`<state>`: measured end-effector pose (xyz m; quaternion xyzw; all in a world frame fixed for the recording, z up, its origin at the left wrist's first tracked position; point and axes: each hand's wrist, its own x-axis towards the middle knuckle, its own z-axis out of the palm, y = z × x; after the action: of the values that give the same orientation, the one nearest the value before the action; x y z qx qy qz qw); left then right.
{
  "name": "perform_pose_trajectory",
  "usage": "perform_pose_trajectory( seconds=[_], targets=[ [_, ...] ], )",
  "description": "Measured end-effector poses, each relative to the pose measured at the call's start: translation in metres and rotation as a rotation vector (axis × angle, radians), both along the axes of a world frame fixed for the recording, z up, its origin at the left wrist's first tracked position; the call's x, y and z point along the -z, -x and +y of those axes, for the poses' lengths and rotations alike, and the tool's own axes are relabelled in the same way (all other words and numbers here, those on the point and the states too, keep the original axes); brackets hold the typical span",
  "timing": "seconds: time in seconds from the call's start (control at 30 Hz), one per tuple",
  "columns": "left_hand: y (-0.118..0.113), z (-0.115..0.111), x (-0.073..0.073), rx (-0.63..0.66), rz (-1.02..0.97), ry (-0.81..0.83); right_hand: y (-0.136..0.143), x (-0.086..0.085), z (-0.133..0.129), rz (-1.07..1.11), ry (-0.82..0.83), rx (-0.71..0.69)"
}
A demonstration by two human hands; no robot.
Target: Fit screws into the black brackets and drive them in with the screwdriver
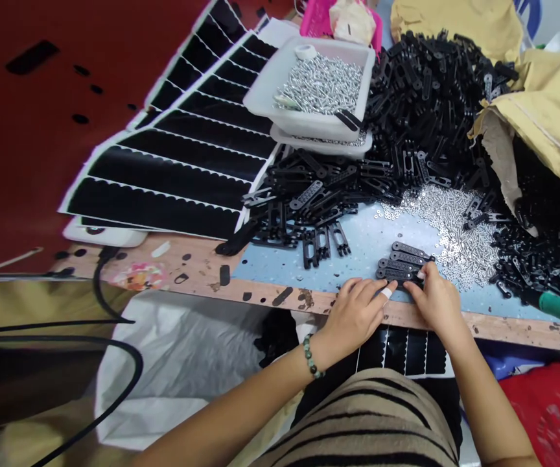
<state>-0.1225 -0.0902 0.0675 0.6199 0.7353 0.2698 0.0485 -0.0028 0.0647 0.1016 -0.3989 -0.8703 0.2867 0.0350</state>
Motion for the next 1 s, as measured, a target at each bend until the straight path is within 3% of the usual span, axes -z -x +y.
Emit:
perform_pose_trajectory(
  seconds=[0.07,0.13,0.23,0.37,0.43,0.5,0.7,0.87,0.93,1.0],
  targets=[
    [0.000,-0.003,0.003,-0.010,-0.008,-0.034,0.005,-0.003,0.011,0.078,0.032,-0.010],
    [0.001,-0.005,0.005,-0.025,-0.015,-0.064,0.029,-0.007,0.028,0.271,0.096,-0.008],
    [0.002,-0.008,0.009,-0.050,-0.003,-0.104,0.102,-0.018,0.055,0.612,0.212,0.073],
    [0.002,-0.015,0.015,-0.056,-0.007,-0.115,0.216,-0.038,0.067,0.819,0.591,0.237],
    [0.002,-0.018,0.018,-0.077,-0.032,-0.124,0.255,-0.042,0.064,0.846,0.676,0.268],
    [0.002,-0.020,0.020,-0.102,-0.069,-0.145,0.275,-0.042,0.059,0.875,0.652,0.275],
    [0.005,-0.024,0.018,-0.147,-0.249,-0.257,0.263,-0.037,0.051,0.910,0.466,0.212],
    [0.006,-0.028,0.017,-0.184,-0.385,-0.323,0.244,-0.064,0.040,0.936,0.050,-0.113],
    [0.008,-0.028,0.015,-0.217,-0.463,-0.332,0.229,-0.080,0.033,0.958,0.073,-0.204],
    [0.014,-0.027,0.008,-0.291,-0.602,-0.370,0.205,-0.088,0.025,0.922,0.227,-0.270]
  ],
)
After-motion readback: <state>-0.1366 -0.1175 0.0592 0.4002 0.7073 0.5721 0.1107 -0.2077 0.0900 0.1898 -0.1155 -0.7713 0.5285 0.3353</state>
